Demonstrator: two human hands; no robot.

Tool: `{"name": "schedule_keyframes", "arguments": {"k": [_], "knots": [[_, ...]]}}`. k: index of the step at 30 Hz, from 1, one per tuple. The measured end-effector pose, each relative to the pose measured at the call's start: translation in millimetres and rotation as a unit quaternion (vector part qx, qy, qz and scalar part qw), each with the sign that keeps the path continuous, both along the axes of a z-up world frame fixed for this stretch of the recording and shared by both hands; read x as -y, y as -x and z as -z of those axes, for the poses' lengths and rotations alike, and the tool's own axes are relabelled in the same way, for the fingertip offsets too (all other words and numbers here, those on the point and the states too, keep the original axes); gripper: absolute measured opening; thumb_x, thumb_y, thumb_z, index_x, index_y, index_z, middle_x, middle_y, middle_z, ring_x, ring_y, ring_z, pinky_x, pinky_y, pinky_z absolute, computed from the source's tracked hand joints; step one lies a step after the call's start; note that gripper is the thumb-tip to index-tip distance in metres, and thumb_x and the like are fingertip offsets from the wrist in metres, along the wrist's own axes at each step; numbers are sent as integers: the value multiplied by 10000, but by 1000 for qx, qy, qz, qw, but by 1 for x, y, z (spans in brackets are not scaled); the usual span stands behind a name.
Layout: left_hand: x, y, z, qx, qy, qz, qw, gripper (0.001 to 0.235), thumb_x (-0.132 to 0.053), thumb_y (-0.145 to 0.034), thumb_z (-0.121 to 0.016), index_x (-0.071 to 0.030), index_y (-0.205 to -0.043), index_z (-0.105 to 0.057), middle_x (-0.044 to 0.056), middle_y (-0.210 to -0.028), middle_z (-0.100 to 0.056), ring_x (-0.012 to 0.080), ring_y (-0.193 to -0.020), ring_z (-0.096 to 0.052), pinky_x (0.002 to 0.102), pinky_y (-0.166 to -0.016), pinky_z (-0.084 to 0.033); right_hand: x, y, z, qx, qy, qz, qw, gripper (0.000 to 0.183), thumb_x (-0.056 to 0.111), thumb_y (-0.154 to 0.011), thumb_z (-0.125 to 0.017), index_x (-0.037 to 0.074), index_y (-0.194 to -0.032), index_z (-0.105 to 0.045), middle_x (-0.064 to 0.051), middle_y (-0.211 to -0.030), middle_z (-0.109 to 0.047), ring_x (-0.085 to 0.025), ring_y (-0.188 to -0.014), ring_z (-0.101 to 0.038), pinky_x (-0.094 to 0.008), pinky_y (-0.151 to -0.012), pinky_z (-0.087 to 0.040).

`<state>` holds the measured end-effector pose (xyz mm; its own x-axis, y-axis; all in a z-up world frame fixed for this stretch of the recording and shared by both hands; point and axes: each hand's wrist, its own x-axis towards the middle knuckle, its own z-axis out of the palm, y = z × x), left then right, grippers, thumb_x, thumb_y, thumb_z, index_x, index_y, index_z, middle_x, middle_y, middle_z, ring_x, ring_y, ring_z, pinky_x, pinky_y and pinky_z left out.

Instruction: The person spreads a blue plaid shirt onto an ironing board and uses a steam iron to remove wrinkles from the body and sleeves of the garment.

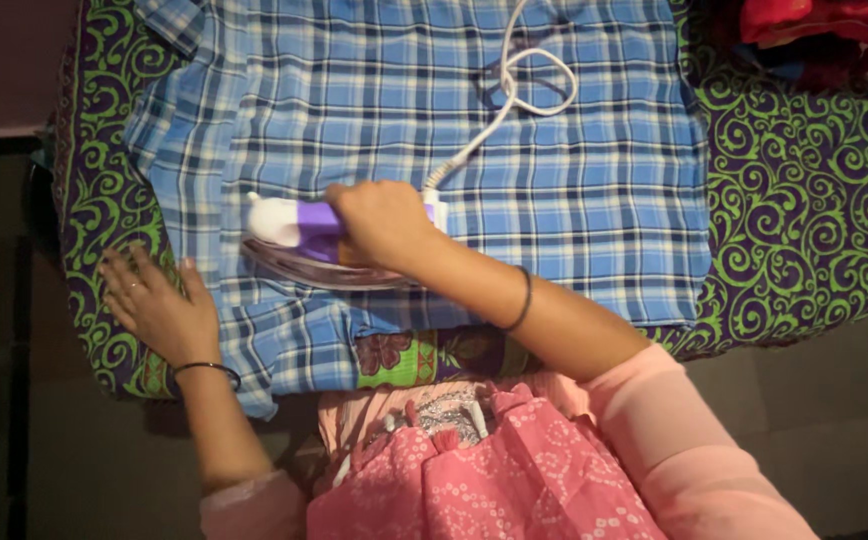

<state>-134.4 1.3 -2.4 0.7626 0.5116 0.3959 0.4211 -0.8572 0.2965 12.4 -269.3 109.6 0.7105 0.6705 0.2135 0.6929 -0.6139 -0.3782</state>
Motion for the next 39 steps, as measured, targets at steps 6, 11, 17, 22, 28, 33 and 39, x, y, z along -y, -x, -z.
{"name": "schedule_keyframes", "arguments": {"k": [6,11,17,22,28,33,39], "knots": [[74,33,-52,83,76,181,977,373,-212,-920,-746,12,-1215,-703,183,-1171,-662,378,-1104,-635,506,-1011,-496,76,15,-15,-64,80,-8,995,476,421,-721,-820,89,-1040,-700,-189,-740,-721,-408,-669,-707,-533,-598,-544],[143,66,-75,70,44,335,939,451,-293,-826,-782,10,-1151,-705,152,-1114,-705,336,-1046,-664,507,-950,-513,147,24,-31,-75,173,-9,982,504,506,-704,-847,116,-993,-709,-181,-726,-716,-413,-679,-698,-530,-602,-535],[142,103,-59,16,27,332,943,328,-50,-826,-689,-9,-1148,-735,119,-1055,-701,307,-980,-655,445,-876,-533,214,28,-42,-90,160,-53,982,546,570,-619,-840,167,-972,-736,-89,-752,-740,-361,-653,-704,-497,-555,-519],[138,112,-54,-29,90,313,945,325,-12,-779,-683,-31,-1096,-751,106,-1006,-689,303,-950,-645,438,-845,-530,219,29,-34,-36,152,-73,985,580,604,-582,-850,182,-973,-771,-108,-685,-707,-354,-621,-696,-484,-558,-525],[130,93,-55,48,138,232,962,283,14,-860,-588,-90,-1066,-751,89,-1053,-698,289,-1024,-666,447,-903,-517,174,37,-25,-10,77,-67,995,541,527,-604,-836,150,-976,-726,-82,-783,-727,-339,-651,-705,-476,-545,-524],[108,38,-43,36,130,161,978,421,-167,-1056,-539,-4,-1441,-589,207,-1466,-576,403,-1407,-491,560,-1189,-329,126,49,-25,-22,102,-16,994,506,470,-639,-857,108,-945,-683,-127,-703,-705,-361,-614,-693,-501,-530,-518],[82,0,-8,-45,11,73,996,730,-462,-1095,-536,73,-1584,-449,316,-1689,-278,476,-1573,-207,644,-1248,-108,138,57,-26,-49,113,-1,992,486,480,-709,-840,98,-963,-681,-154,-679,-698,-378,-606,-689,-513,-520,-514]]}}
